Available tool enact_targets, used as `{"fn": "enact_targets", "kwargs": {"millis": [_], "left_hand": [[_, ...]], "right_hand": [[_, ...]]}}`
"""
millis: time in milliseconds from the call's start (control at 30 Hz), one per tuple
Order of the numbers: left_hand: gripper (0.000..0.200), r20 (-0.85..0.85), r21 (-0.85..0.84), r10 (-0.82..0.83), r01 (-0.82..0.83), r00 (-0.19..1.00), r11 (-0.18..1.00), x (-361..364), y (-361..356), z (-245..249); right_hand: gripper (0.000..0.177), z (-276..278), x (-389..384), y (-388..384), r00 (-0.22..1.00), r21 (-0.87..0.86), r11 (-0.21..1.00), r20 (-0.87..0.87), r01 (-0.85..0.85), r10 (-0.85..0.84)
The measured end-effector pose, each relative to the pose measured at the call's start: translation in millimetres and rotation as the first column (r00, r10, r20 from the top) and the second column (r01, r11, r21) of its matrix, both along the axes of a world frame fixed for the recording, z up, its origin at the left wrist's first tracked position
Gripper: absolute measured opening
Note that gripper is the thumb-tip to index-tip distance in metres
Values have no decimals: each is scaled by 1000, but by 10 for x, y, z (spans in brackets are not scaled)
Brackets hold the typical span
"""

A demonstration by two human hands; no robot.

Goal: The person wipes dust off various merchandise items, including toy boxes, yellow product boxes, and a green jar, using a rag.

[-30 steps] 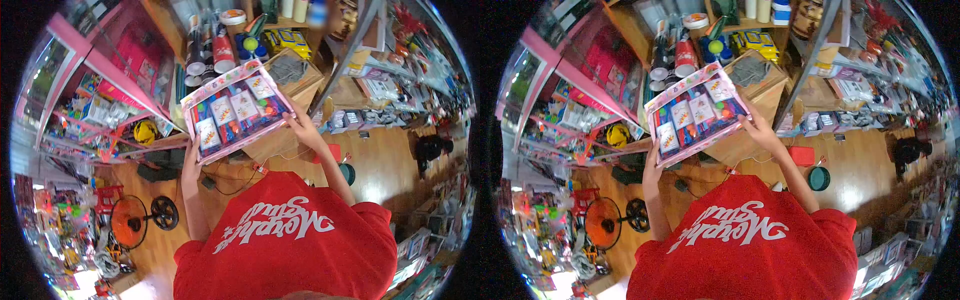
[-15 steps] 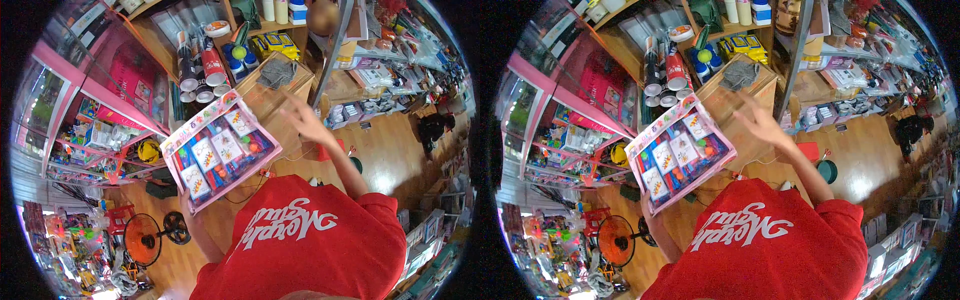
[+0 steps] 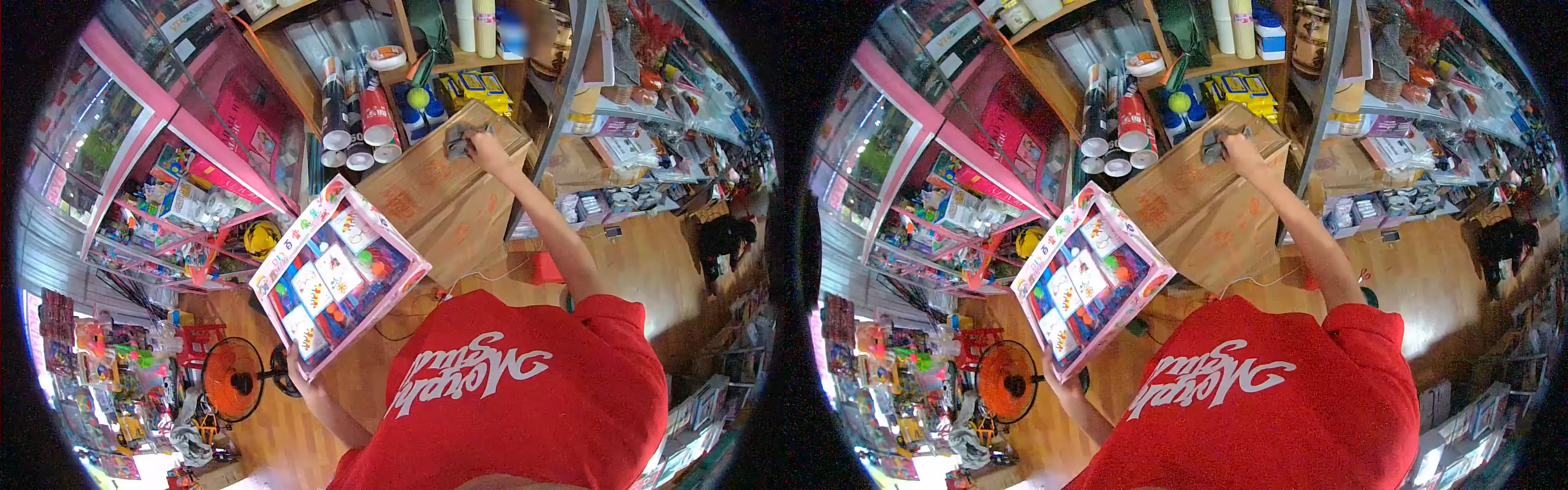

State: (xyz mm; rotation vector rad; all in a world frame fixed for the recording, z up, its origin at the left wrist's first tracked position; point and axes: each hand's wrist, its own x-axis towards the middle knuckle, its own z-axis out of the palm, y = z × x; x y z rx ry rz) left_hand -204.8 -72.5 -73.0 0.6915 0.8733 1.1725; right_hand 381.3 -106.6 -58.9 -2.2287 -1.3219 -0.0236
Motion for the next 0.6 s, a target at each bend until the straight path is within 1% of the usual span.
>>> {"fn": "enact_targets", "kwargs": {"millis": [33,67,100,133,233,267,300,333,367,433,467,500,533,567,600], "left_hand": [[49,-18,9,-3,3,1000,1000,66,-32,65],[48,-38,21,-7,8,999,1000,146,-62,138],[48,-57,38,-13,15,998,999,230,-58,240],[47,-45,38,-99,100,994,994,277,-34,318],[48,-89,23,-317,320,944,947,342,206,186],[47,-23,28,-283,284,959,958,452,268,43],[47,-2,100,-274,273,962,957,666,135,224],[47,10,92,-348,346,937,934,801,180,180],[47,22,83,-418,415,908,906,927,220,134],[48,26,98,-464,460,886,883,1266,111,249],[48,40,76,-508,504,861,860,1425,42,369],[48,10,105,-517,514,856,852,1566,46,319],[57,-6,90,-540,538,842,838,1705,24,349],[66,-22,76,-562,562,827,824,1846,2,380],[66,-31,79,-587,587,809,806,1975,-2,412]], "right_hand": [[28,84,-52,-59,992,-49,999,-127,-14,7],[28,120,-97,-134,992,125,992,-121,-21,37],[29,148,-130,-206,992,301,953,-107,-29,64],[30,210,-187,-292,992,465,884,-86,-39,89],[24,454,-376,-730,997,641,767,76,-42,-9],[23,434,-403,-939,997,593,805,-73,29,18],[23,406,-468,-1147,974,531,843,-222,89,37],[24,459,-662,-1347,909,574,804,-401,152,114],[26,473,-862,-1540,804,598,769,-560,225,201],[35,251,-1078,-1830,776,556,745,-625,368,83],[39,233,-1146,-1960,715,511,786,-687,348,131],[44,259,-1202,-2087,644,466,823,-746,323,170],[49,280,-1264,-2197,565,423,857,-800,295,201],[53,280,-1345,-2295,592,460,837,-776,296,217],[57,280,-1423,-2388,621,497,815,-749,297,231]]}}
